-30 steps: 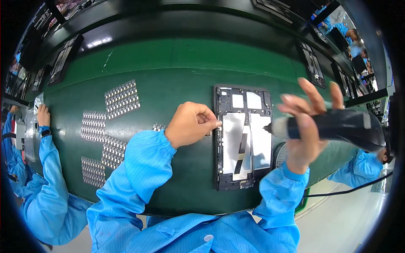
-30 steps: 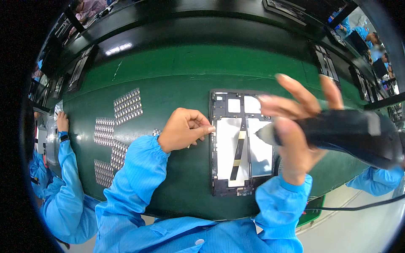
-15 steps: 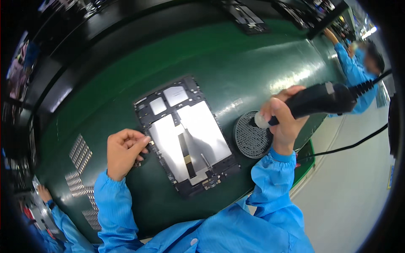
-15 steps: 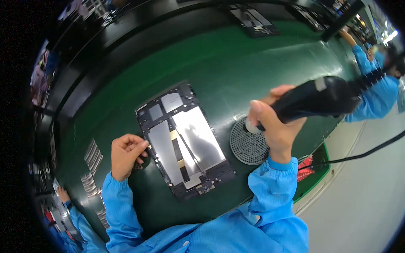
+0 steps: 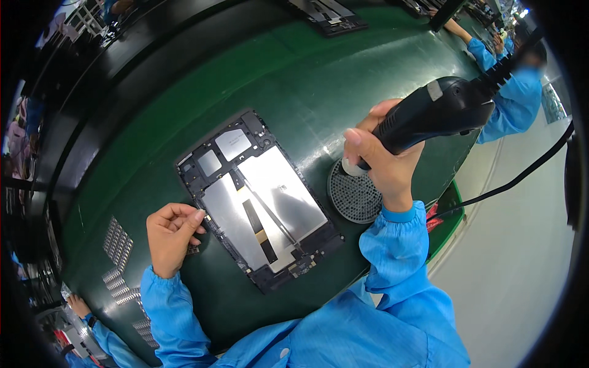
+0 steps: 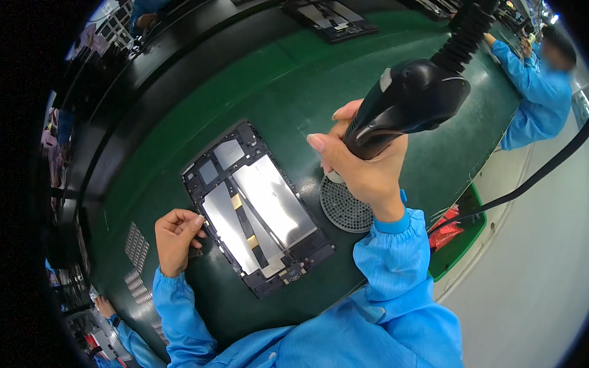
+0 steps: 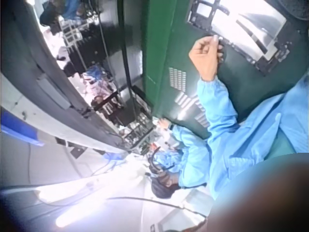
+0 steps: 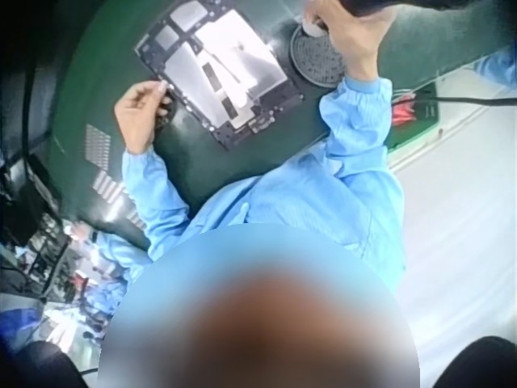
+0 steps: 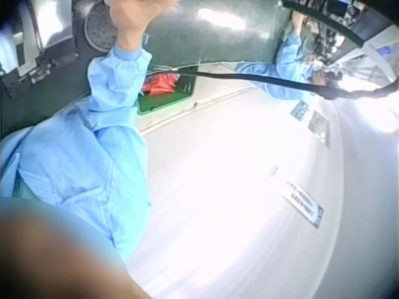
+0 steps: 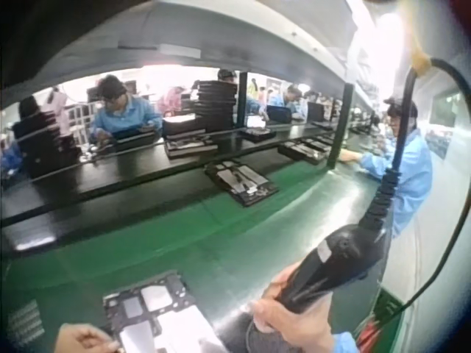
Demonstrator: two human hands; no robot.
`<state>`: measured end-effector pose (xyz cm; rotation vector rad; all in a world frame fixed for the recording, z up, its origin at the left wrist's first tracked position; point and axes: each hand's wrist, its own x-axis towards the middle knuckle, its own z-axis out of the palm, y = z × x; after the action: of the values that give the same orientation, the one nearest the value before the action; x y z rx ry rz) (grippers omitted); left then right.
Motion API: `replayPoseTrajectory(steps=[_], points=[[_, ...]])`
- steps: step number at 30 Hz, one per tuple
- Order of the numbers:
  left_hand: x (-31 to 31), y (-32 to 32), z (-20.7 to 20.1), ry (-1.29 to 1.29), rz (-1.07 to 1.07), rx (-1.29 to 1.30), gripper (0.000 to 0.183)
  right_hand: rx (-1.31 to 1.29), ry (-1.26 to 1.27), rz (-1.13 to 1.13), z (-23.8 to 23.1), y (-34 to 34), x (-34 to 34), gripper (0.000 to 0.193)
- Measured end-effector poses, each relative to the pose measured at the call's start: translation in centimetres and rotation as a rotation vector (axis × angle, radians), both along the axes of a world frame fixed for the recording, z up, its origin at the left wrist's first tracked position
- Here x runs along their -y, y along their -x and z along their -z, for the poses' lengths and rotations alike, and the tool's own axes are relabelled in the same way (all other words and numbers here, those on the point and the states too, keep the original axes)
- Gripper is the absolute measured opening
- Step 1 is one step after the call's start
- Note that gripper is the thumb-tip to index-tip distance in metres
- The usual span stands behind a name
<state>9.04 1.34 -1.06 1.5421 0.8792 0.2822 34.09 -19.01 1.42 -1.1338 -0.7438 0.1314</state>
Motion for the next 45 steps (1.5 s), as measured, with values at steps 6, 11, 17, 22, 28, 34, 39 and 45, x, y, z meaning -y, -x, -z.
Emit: replayPoseTrajectory(steps=[6, 11, 17, 22, 28, 34, 39, 45], points=[[0.1, 0.0, 0.2, -0.015, -0.005, 0.012, 0.013, 0.005, -0.005, -0.004, 0.0, 0.5, -0.1, 0.033], [0.0, 0.0, 0.2, -0.018, 0.013, 0.015, 0.013, -0.002, 0.018, 0.022, -0.4, 0.6, 0.0, 0.035], [-0.7, 0.8, 0.2, 0.064, 0.005, -0.003, 0.015, 0.003, -0.031, 0.086, -2.6, 2.3, -0.4, 0.043], [-1.0, 0.4, 0.0, 0.159, 0.063, -0.007, 0.019, 0.047, -0.012, -0.164, -5.1, 6.3, -4.3, 0.043], [-1.4, 1.2, 0.2, 0.155, 0.108, 0.052, 0.016, 0.019, 0.037, -0.410, -6.1, 11.3, -11.3, 0.044], [-1.3, 1.2, 0.6, 0.148, 0.122, 0.084, 0.015, 0.073, 0.034, -0.446, -3.6, 12.1, -14.4, 0.035], [-1.5, 1.5, 1.1, 0.161, 0.137, 0.074, 0.014, 0.049, 0.076, -0.449, -2.7, 12.1, -14.8, 0.035], [-1.4, 1.3, 1.3, 0.142, 0.114, 0.109, 0.015, 0.077, 0.091, -0.437, -2.3, 12.1, -14.9, 0.034]])
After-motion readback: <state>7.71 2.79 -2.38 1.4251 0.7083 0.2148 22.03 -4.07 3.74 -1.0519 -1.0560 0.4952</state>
